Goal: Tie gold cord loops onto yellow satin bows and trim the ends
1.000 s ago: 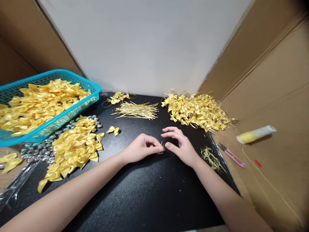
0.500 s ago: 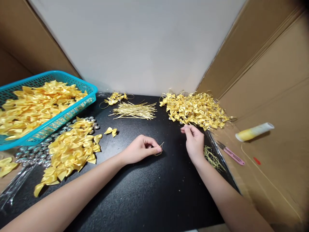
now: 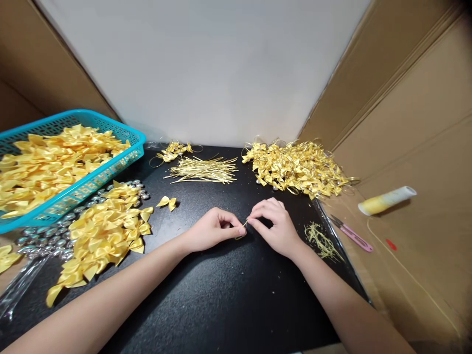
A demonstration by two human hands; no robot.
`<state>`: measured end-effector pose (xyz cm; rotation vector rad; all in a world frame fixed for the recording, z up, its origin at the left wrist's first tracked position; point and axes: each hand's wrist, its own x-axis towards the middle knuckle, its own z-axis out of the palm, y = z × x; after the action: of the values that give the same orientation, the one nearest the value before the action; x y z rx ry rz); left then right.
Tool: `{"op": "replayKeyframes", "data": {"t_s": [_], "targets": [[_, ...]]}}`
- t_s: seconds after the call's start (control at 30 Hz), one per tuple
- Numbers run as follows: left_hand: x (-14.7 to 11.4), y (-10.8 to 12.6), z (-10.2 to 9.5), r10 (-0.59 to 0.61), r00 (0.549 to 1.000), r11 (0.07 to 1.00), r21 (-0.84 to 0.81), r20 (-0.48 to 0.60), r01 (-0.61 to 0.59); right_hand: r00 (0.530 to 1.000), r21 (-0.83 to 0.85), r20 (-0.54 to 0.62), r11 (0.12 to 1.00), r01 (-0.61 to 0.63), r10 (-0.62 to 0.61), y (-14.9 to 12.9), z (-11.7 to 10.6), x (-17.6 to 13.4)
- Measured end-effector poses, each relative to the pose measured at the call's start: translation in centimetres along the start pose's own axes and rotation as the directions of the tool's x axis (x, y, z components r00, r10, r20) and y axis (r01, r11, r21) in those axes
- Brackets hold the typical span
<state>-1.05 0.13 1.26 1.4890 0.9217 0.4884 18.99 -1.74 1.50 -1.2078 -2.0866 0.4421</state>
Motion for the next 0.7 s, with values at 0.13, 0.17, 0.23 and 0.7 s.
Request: {"op": "replayKeyframes", "data": {"t_s": [0.13, 0.17, 0.23, 0.7], "targets": [[-0.01, -0.32, -0.04, 0.009, 1.000, 1.000, 0.010, 0.010, -0.009, 0.999, 0.049, -0.036, 0.998, 0.033, -0.031, -0.17, 0.05, -0.13], [-0.01, -0.41, -0.04, 0.011, 1.000, 1.000, 0.018, 0.013, -0.012, 0.999, 0.055, -0.030, 0.998, 0.034, -0.032, -0.26, 0.10, -0.14], [0.00, -0.52, -0.05, 0.013, 1.000, 0.999, 0.034, 0.018, -0.014, 0.999, 0.065, -0.007, 0.997, 0.033, -0.032, -0.40, 0.27, -0.14], [0.09, -0.51, -0.12, 0.039, 0.999, 0.999, -0.011, 0.024, -0.039, 0.997, 0.152, -0.047, 0.986, 0.069, -0.062, 0.32, 0.28, -0.12]]}}
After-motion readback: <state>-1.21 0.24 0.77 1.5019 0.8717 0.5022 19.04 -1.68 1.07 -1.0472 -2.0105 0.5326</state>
